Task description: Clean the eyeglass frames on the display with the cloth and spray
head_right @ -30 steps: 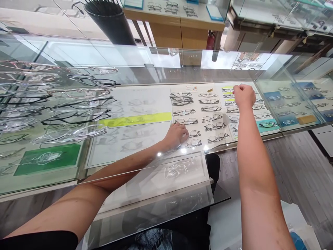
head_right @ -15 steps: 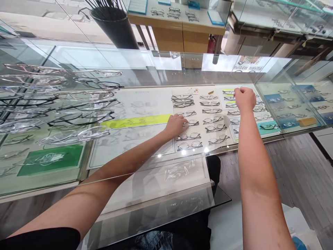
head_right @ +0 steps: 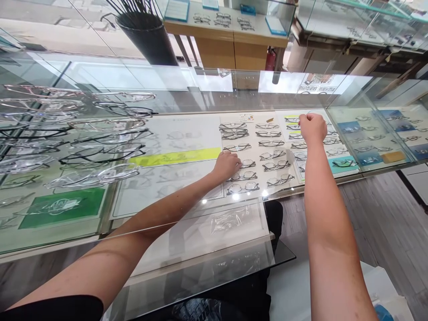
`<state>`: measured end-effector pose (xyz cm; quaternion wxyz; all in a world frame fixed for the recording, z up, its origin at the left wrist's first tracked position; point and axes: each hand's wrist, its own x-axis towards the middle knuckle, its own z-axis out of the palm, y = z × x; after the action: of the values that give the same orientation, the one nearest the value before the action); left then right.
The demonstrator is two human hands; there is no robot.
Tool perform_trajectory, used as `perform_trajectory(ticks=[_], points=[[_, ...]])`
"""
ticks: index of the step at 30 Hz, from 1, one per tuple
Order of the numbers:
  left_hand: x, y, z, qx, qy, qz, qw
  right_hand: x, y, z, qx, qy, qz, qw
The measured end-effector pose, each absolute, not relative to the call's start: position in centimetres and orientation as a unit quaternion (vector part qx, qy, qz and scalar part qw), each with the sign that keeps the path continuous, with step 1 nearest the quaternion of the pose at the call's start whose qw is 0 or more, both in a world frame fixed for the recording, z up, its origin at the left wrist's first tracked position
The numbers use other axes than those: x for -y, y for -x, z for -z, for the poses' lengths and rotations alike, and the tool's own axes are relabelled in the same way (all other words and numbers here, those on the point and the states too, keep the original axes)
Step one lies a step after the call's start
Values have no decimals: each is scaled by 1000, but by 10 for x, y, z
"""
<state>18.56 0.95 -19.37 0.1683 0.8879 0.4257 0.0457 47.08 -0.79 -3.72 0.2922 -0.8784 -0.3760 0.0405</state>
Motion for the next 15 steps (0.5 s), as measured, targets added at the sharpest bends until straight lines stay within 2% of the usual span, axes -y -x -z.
perform_trajectory(ticks=[9,15], points=[[-3,-184,190,-426,-887,-42,171,8,-472,38,380,868,-45,315],[-34,-184,180,-469,-867,-66,151,9,-471,37,374,873,-50,310]])
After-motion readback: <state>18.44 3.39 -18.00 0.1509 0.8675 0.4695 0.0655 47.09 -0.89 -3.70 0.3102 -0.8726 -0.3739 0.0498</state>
